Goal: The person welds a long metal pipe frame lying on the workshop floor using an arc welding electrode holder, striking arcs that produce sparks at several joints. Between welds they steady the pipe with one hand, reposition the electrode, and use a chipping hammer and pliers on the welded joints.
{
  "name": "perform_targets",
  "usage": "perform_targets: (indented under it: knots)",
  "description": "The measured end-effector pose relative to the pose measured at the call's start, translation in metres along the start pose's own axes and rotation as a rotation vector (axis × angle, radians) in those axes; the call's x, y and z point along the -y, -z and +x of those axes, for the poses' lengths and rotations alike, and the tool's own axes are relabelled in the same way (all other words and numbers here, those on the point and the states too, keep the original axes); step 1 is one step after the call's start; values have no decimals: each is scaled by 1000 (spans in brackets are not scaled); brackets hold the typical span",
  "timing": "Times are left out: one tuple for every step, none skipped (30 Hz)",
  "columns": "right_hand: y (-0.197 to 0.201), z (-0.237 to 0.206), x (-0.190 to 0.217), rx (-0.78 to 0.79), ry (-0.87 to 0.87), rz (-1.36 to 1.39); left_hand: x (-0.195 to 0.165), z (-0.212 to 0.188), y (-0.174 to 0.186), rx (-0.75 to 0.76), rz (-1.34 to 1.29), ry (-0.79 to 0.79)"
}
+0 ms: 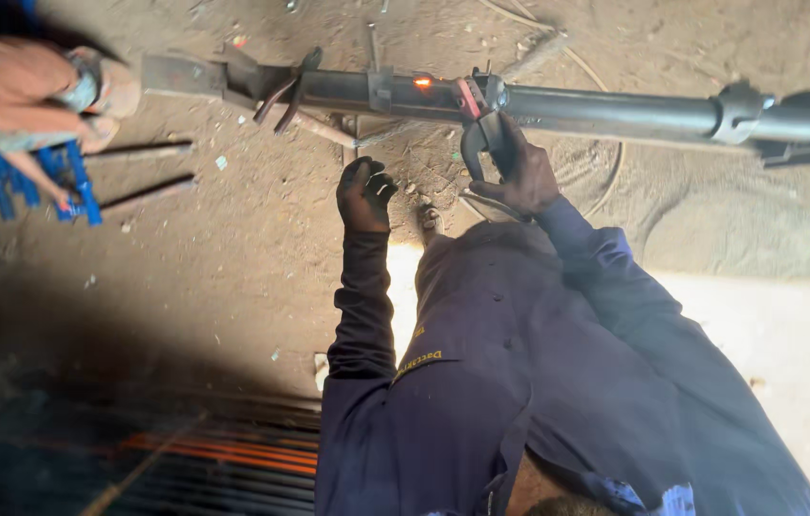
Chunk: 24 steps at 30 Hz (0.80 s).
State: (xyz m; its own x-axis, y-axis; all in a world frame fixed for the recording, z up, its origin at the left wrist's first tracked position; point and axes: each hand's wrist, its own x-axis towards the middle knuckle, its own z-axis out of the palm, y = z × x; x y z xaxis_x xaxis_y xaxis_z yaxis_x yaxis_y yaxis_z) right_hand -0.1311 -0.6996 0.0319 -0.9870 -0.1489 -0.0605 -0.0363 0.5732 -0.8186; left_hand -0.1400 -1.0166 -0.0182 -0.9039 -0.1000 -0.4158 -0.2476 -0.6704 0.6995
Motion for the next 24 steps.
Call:
perform_targets:
  knots:
    - [-8, -1, 7, -36, -12, 8, -2, 7, 8, 24, 10, 0]
    - [-18, -2, 13, -67, -20, 15, -5, 13, 17, 44, 17, -4]
    - [-27, -3, 22, -101, -26, 22, -11, 18, 25, 67, 25, -9]
    - [-34, -3, 27, -115, -42, 33, -15, 24, 32, 57, 64, -8]
    - [-41, -2, 31, -126, -55, 43, -18, 27, 41, 45, 100, -11]
    - [-46, -2, 35, -135, -66, 51, -21, 31, 48, 33, 134, -16]
    - [-52, -3, 39, -149, -69, 51, -25, 35, 54, 23, 160, -1]
    - [-58, -3, 43, -164, -71, 52, -29, 39, 60, 14, 185, 11]
    - [-63, -2, 47, -178, -69, 54, -32, 44, 65, 5, 212, 20]
    - [-68, -4, 52, -180, -92, 36, -36, 47, 71, 3, 246, 36]
    - [-74, -4, 55, -185, -114, 20, -39, 50, 77, 5, 282, 51]
    - [-77, -2, 58, -193, -134, 2, -41, 56, 80, 11, 317, 63]
    - [-81, -1, 62, -207, -145, 7, -43, 61, 84, 24, 330, 68]
    - [-86, 0, 65, -216, -161, 13, -45, 64, 89, 32, 345, 77]
    - [-90, 0, 67, -224, -175, 20, -44, 68, 94, 39, 359, 85]
    - [-93, 1, 69, -226, -178, -10, -43, 70, 98, 46, 358, 77]
    - [-97, 2, 71, -226, -179, -39, -41, 72, 102, 51, 357, 67]
    - [-100, 3, 72, -226, -178, -67, -40, 74, 106, 56, 357, 55]
    - [-103, 4, 73, -237, -162, -56, -37, 76, 110, 69, 357, 63]
    - [-105, 4, 73, -248, -145, -46, -35, 76, 114, 81, 358, 71]
    - [-107, 4, 73, -259, -128, -36, -33, 76, 116, 94, 357, 77]
    - [-109, 5, 72, -239, -181, -51, -31, 76, 118, 100, 362, 78]
    - [-111, 6, 71, -217, -232, -66, -30, 76, 119, 105, 367, 78]
    - [-114, 7, 69, -195, -284, -81, -30, 75, 121, 108, 373, 78]
